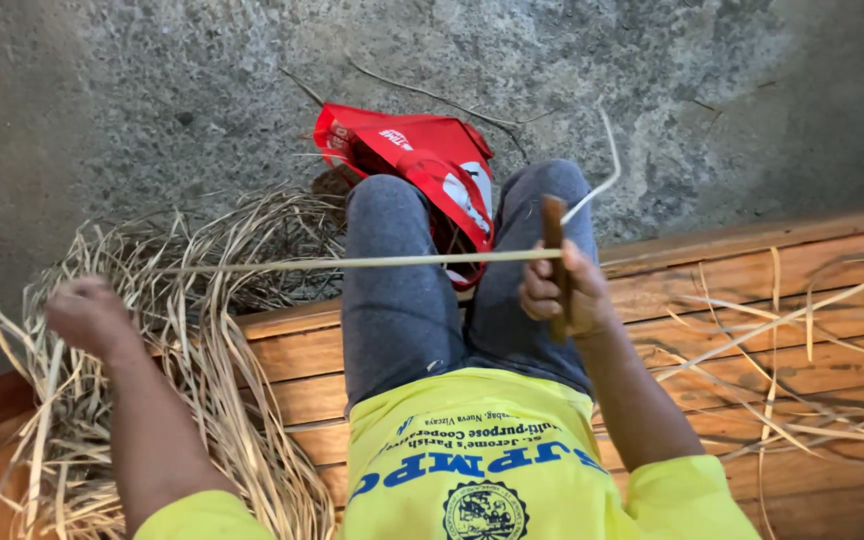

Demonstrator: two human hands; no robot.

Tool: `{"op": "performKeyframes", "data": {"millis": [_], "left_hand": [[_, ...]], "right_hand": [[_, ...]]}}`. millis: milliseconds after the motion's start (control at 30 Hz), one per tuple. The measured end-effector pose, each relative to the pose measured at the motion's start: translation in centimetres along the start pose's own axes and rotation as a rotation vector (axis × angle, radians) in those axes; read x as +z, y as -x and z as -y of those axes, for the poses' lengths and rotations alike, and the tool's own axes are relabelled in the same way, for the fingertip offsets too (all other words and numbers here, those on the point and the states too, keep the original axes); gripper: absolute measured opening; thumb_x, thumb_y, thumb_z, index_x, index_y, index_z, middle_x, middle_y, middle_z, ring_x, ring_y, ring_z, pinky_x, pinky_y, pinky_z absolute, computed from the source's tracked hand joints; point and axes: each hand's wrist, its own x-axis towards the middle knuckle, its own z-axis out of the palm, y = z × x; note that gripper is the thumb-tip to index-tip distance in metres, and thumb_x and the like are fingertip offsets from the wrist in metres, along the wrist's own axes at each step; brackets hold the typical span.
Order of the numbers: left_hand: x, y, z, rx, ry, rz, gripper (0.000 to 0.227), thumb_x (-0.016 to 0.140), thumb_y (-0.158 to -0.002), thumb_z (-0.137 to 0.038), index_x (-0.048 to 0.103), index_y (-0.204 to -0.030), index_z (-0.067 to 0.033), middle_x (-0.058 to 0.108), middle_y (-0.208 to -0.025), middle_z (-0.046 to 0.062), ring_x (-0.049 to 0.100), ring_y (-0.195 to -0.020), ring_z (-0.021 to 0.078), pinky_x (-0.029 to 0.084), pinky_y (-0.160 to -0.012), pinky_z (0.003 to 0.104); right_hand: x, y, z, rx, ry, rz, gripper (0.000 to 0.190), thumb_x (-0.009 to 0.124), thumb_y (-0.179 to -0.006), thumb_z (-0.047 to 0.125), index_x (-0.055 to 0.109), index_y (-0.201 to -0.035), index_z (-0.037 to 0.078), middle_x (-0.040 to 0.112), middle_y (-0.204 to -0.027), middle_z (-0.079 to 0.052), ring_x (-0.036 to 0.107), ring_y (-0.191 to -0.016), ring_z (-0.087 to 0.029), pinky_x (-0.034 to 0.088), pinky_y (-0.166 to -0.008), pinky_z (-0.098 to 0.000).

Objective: Stripping and preparing straw fibers using a small wooden tool

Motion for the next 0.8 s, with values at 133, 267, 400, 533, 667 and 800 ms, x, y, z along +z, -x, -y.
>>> {"op": "performKeyframes", "data": {"millis": [133, 267, 400, 533, 667, 800], "left_hand": [[2.8, 2.8, -6.8, 0.188, 0.002, -0.254, 0.040, 0.073, -0.083, 0.004, 0.052, -0.109, -0.0172, 0.036, -0.154, 0.021, 0.045, -0.094, 0.0219, 0.047, -0.073, 0.032], [8.6, 18.4, -11.8, 0.119, 0.452, 0.368, 0.026, 0.065, -0.097, -0.007, 0.062, -0.123, -0.0051, 0.069, -0.100, 0.006, 0.066, -0.078, 0.0127, 0.055, -0.064, 0.023], [14.6, 28.4, -9.0, 0.632, 0.229, 0.820, 0.023, 0.064, -0.102, -0.028, 0.077, -0.114, -0.0129, 0.076, -0.115, 0.010, 0.069, -0.112, 0.0288, 0.051, -0.101, 0.042], [17.9, 32.3, -10.0, -0.082, 0.683, 0.793, 0.028, 0.059, -0.104, -0.036, 0.075, -0.108, -0.0126, 0.073, -0.105, 0.009, 0.063, -0.099, 0.0201, 0.043, -0.096, 0.037], [18.8, 31.9, -8.4, -0.466, 1.047, 0.747, 0.007, 0.070, -0.097, -0.018, 0.073, -0.093, -0.0135, 0.073, -0.083, 0.004, 0.067, -0.077, 0.0160, 0.052, -0.083, 0.030], [19.8, 29.4, -8.0, -0.387, 0.810, 0.583, 0.008, 0.072, -0.092, -0.012, 0.077, -0.098, -0.0118, 0.075, -0.086, 0.004, 0.067, -0.073, 0.0153, 0.055, -0.076, 0.030]], "right_hand": [[-1.4, -3.7, -2.6, -0.139, 0.271, -0.402, 0.030, 0.059, -0.102, 0.036, 0.057, -0.090, 0.008, 0.044, -0.063, -0.002, 0.033, -0.048, -0.010, 0.025, -0.041, -0.0233], [0.1, -8.5, -7.8, -0.288, 0.632, -0.747, 0.026, 0.062, -0.099, 0.029, 0.058, -0.081, 0.009, 0.044, -0.054, -0.006, 0.039, -0.043, -0.009, 0.034, -0.035, -0.0192], [1.0, -9.9, -9.8, -0.325, 0.801, -0.582, 0.034, 0.060, -0.103, 0.024, 0.055, -0.073, 0.009, 0.041, -0.051, -0.005, 0.039, -0.040, -0.012, 0.033, -0.036, -0.0213], [2.5, -9.7, -9.9, -0.347, 1.155, -0.448, 0.024, 0.064, -0.105, 0.022, 0.067, -0.088, 0.006, 0.053, -0.059, -0.004, 0.048, -0.056, -0.012, 0.045, -0.050, -0.0250], [-0.3, -9.3, -10.2, -0.400, 1.311, -0.301, 0.014, 0.070, -0.101, 0.015, 0.070, -0.091, 0.005, 0.060, -0.062, -0.007, 0.053, -0.062, -0.014, 0.053, -0.060, -0.0330], [-0.9, -8.9, -10.7, -0.336, 1.185, -0.225, 0.012, 0.072, -0.099, 0.013, 0.071, -0.090, 0.005, 0.058, -0.058, -0.003, 0.052, -0.058, -0.011, 0.051, -0.057, -0.0290]]}}
